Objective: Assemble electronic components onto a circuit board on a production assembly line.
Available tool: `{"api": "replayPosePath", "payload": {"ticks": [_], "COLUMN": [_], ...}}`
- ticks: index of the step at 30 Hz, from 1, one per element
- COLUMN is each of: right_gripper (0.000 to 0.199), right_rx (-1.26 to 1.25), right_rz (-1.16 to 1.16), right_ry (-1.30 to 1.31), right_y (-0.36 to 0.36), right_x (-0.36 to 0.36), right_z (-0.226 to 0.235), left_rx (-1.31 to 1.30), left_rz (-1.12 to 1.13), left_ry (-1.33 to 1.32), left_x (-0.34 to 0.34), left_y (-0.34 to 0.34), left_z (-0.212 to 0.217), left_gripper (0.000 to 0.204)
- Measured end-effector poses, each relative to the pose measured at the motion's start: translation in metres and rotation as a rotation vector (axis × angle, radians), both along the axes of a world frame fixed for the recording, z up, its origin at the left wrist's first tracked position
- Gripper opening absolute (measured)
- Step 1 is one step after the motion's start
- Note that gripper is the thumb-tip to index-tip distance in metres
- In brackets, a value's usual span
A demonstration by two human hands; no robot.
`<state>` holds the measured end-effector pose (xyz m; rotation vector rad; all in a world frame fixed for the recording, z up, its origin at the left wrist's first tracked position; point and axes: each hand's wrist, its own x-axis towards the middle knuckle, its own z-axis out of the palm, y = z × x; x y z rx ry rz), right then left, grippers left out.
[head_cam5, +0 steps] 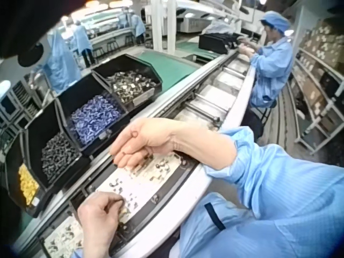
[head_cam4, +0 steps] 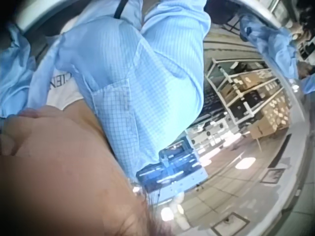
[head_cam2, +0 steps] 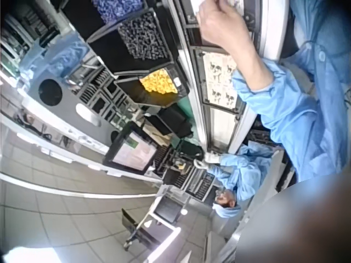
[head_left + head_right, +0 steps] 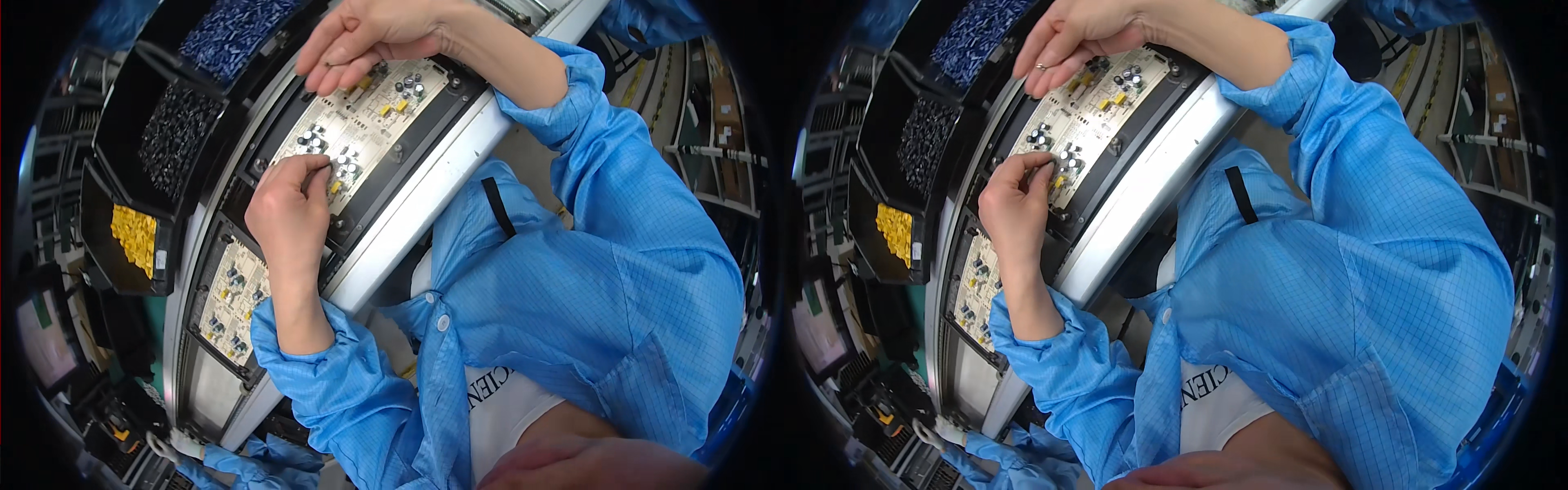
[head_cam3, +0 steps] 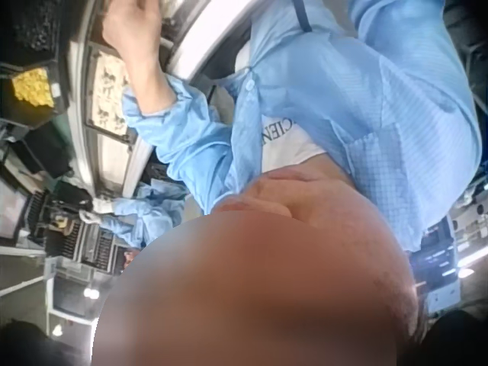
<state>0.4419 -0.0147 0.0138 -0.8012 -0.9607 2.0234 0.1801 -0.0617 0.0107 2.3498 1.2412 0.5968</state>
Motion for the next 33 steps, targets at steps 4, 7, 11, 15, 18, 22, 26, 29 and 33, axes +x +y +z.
{"api": "replayPosePath", "payload": {"ticks": [4,7,11,15,18,22,26,29,33], "right_gripper": [0.031,0.024,0.013,0.013,0.010,0.008,0.009,0.010,0.011], "right_rx": [0.072,0.083,0.128,0.155,0.265,0.242,0.119,0.134,0.175], "right_rz": [0.001,-0.016,-0.042,-0.031,-0.045,-0.065,-0.042,-0.078,-0.111], "right_ry": [-0.008,-0.075,-0.082,-0.134,-0.227,-0.336,-0.437,-0.493,-0.390], "right_y": [-0.002,-0.007,-0.009,-0.012,-0.009,-0.019,-0.025,-0.045,-0.046], "right_x": [0.001,0.001,0.001,-0.001,-0.003,-0.011,-0.016,-0.020,-0.017], "right_z": [0.002,0.011,0.014,0.013,0.003,0.012,0.017,0.030,0.015], "left_rx": [-0.007,-0.004,-0.027,0.000,0.085,0.217,0.268,0.229,0.211], "left_rz": [-0.010,-0.034,-0.045,-0.030,-0.071,-0.173,-0.213,-0.183,-0.188], "left_ry": [0.044,-0.005,-0.068,-0.011,0.053,0.086,0.105,0.113,0.100], "left_x": [0.004,0.005,0.007,0.011,0.016,0.017,0.017,0.013,0.011], "left_y": [-0.002,-0.002,-0.002,-0.004,-0.006,-0.002,0.002,0.005,0.008], "left_z": [0.003,0.000,-0.001,0.003,0.006,0.009,0.010,0.007,0.005], "left_gripper": [0.009,0.010,0.013,0.014,0.016,0.016,0.015,0.015,0.018]}}
